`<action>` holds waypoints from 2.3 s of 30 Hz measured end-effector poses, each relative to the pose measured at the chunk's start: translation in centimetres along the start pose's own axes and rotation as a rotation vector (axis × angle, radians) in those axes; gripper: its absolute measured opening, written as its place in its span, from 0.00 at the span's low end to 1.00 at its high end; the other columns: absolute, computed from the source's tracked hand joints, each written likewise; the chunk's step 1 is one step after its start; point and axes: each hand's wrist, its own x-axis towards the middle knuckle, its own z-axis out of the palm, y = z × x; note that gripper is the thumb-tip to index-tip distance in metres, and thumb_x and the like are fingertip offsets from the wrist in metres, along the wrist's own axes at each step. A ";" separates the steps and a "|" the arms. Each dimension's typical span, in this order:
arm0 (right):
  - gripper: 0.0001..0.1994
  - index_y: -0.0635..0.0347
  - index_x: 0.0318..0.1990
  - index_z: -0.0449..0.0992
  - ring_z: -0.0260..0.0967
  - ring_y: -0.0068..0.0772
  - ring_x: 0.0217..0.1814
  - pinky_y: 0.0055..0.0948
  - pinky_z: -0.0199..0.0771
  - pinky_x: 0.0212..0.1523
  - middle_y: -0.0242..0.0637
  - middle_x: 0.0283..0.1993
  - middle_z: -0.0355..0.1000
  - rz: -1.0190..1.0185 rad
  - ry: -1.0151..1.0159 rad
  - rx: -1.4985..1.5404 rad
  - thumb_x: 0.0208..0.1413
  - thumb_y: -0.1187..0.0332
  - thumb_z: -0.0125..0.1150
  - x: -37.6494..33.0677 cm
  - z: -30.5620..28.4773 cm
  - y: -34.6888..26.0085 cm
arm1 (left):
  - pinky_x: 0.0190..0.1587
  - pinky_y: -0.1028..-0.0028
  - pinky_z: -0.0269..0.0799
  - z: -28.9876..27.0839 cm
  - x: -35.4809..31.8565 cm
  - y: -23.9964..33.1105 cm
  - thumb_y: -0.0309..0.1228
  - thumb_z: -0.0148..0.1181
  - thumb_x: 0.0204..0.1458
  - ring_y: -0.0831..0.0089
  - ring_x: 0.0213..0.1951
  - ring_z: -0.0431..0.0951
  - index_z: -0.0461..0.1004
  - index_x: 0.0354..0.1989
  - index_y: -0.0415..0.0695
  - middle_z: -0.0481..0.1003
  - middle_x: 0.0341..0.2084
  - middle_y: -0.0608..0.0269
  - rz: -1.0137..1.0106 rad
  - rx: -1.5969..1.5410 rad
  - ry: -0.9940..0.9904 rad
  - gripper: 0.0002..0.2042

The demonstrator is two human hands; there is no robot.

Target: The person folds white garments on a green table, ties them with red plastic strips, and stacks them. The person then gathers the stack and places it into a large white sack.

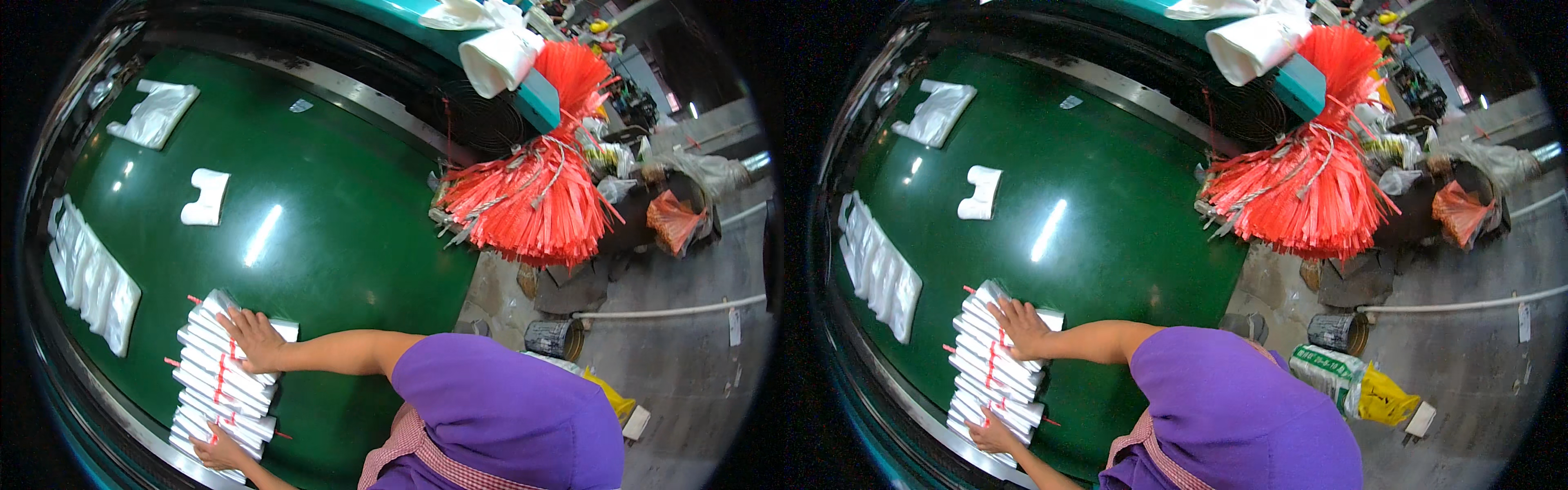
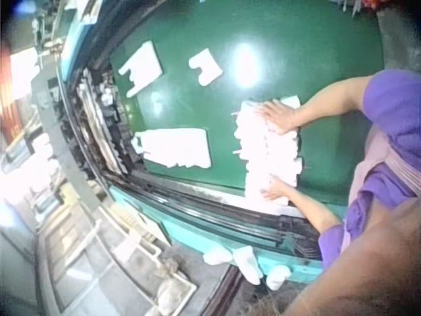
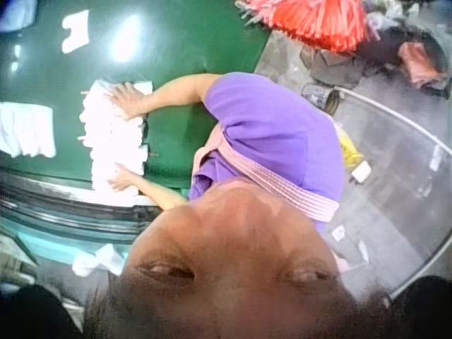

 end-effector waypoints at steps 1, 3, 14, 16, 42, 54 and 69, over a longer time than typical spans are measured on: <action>0.53 0.63 0.69 0.32 0.47 0.53 0.63 0.45 0.48 0.58 0.57 0.68 0.41 -0.001 0.011 -0.008 0.43 0.53 0.62 0.1 0.4 -0.1 | 0.51 0.57 0.64 0.2 0.2 0.1 0.59 0.54 0.48 0.57 0.52 0.68 0.64 0.61 0.55 0.67 0.54 0.63 -0.013 0.009 -0.010 0.33; 0.53 0.62 0.69 0.31 0.43 0.54 0.65 0.46 0.46 0.60 0.59 0.69 0.38 0.007 -0.070 0.016 0.43 0.54 0.62 0.0 -0.2 -0.6 | 0.51 0.58 0.65 -0.9 -0.2 0.3 0.59 0.53 0.48 0.57 0.52 0.68 0.64 0.61 0.56 0.67 0.54 0.64 -0.046 0.034 -0.039 0.33; 0.51 0.61 0.69 0.28 0.38 0.60 0.69 0.49 0.42 0.62 0.59 0.70 0.34 0.002 -0.121 0.077 0.46 0.56 0.59 0.2 -0.2 -0.8 | 0.45 0.59 0.70 0.5 -0.3 0.1 0.57 0.54 0.50 0.58 0.49 0.71 0.67 0.58 0.50 0.69 0.51 0.60 -0.004 -0.080 0.080 0.31; 0.52 0.61 0.69 0.30 0.41 0.61 0.68 0.50 0.43 0.62 0.61 0.69 0.36 -0.003 -0.077 0.061 0.46 0.54 0.60 0.2 0.3 -0.4 | 0.45 0.59 0.70 -0.2 -0.6 0.9 0.57 0.54 0.50 0.59 0.49 0.71 0.67 0.58 0.50 0.69 0.50 0.60 -0.014 -0.078 0.067 0.31; 0.51 0.61 0.67 0.42 0.50 0.54 0.63 0.48 0.51 0.60 0.53 0.63 0.50 -0.132 0.158 -0.024 0.36 0.58 0.66 0.4 1.5 0.0 | 0.62 0.45 0.41 -1.1 -2.5 1.8 0.42 0.60 0.46 0.55 0.66 0.50 0.75 0.46 0.46 0.56 0.62 0.54 0.065 -0.424 0.111 0.19; 0.49 0.60 0.66 0.44 0.53 0.54 0.61 0.47 0.57 0.57 0.52 0.62 0.52 -0.339 -0.022 -0.072 0.35 0.61 0.66 3.7 0.1 0.9 | 0.52 0.56 0.60 -3.7 -4.4 2.5 0.45 0.59 0.48 0.54 0.49 0.66 0.72 0.44 0.35 0.67 0.48 0.52 0.212 -0.480 0.019 0.24; 0.52 0.65 0.68 0.39 0.50 0.54 0.65 0.40 0.54 0.64 0.55 0.62 0.50 -0.108 -0.401 0.061 0.34 0.70 0.65 -19.7 -9.2 8.4 | 0.57 0.55 0.59 -11.0 -28.5 -4.9 0.48 0.73 0.31 0.42 0.54 0.62 0.33 0.67 0.38 0.56 0.55 0.37 -0.086 -0.850 -0.769 0.61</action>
